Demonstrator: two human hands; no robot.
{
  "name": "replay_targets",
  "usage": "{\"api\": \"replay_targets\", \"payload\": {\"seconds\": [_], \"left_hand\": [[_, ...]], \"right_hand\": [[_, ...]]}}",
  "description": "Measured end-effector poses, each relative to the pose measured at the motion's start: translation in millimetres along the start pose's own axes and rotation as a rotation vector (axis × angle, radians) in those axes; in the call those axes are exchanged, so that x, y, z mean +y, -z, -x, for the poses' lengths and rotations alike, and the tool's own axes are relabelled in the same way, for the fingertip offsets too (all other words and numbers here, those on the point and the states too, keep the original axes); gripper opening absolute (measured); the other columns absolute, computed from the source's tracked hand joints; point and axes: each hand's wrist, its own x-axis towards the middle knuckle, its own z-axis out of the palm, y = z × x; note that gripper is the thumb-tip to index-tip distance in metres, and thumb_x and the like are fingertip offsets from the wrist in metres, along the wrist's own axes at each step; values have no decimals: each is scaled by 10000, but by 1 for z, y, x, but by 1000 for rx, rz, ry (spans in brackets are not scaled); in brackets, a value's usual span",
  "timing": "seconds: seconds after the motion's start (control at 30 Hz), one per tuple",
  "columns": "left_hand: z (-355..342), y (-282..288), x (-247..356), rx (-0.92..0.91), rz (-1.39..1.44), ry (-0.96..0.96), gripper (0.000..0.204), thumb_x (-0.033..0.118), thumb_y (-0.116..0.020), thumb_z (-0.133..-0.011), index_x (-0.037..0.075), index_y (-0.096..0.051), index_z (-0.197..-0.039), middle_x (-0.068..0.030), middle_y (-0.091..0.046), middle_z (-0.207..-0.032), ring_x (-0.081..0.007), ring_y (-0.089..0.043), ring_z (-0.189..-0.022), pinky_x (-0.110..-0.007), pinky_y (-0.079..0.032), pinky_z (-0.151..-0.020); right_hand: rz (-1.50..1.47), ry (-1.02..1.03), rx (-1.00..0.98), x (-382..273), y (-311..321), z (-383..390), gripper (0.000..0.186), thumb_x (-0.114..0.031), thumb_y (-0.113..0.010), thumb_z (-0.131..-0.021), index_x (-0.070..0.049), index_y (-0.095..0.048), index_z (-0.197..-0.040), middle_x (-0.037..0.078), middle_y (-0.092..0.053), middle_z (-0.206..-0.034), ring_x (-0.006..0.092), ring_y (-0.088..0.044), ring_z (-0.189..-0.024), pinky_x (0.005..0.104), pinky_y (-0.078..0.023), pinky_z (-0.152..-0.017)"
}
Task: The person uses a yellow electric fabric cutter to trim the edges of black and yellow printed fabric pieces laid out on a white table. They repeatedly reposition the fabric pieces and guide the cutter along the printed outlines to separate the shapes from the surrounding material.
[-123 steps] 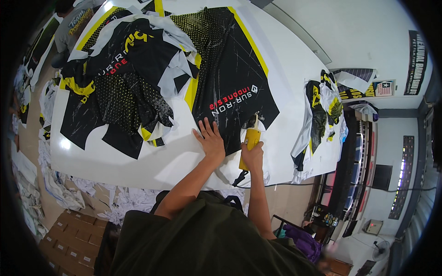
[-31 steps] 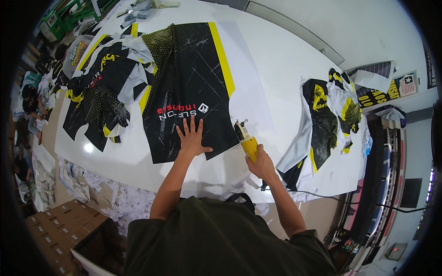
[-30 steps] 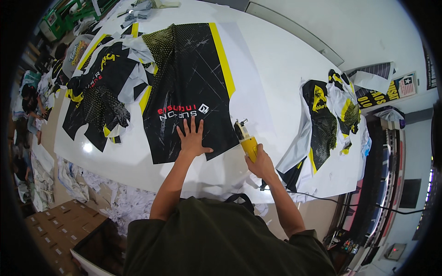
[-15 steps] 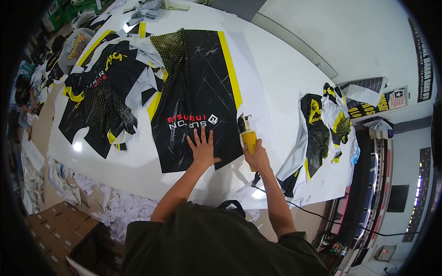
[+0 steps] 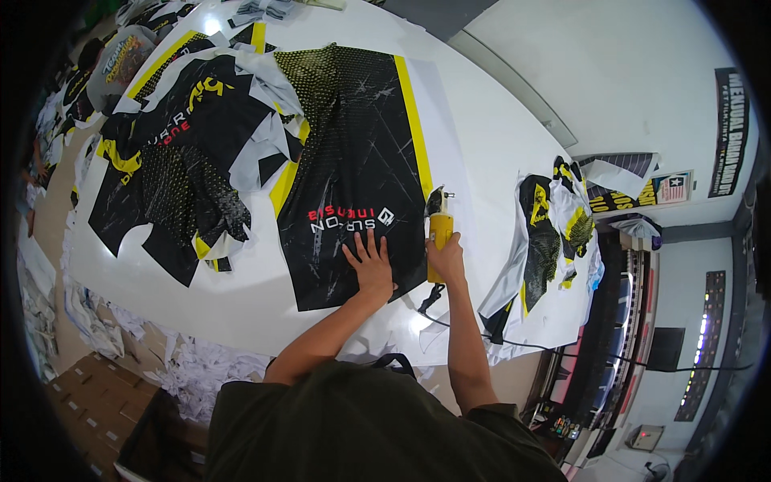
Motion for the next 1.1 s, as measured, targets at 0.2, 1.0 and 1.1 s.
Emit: {"api": "replay_targets", "payload": {"seconds": [0.2, 1.0, 1.1], "left_hand": [[-5, -5, -1, -16, -23, -1, 1264, 630, -838, -707, 131, -181, -1664, -241, -21, -1719, -546, -2, -1546, -815, -34, -1140], [33, -7, -69, 105, 18, -79, 1334, 578, -933, -577, 151, -253, -1642, -243, -68, -1709, -525, -30, -1556, -813, -29, -1138], [59, 0, -103, 87, 45, -114, 1354, 511, -970, -541, 162, -261, -1640, -228, -78, -1711, -515, -47, -1559, -794, -44, -1158]], "right_hand": [[0, -63, 47, -16, -12, -20, 638, -371, -731, -869, 101, -435, -1181, 418, -658, -1075, 545, -688, -995, 523, -578, -858], [-25, -15, 35, 43, 13, -92, 754, -394, -730, -854, 135, -409, -1284, 383, -661, -1141, 491, -693, -1053, 514, -578, -884], [8, 107, -71, 46, 24, -24, 661, -371, -716, -878, 102, -398, -1212, 423, -660, -1041, 563, -677, -973, 555, -576, -834]]}}
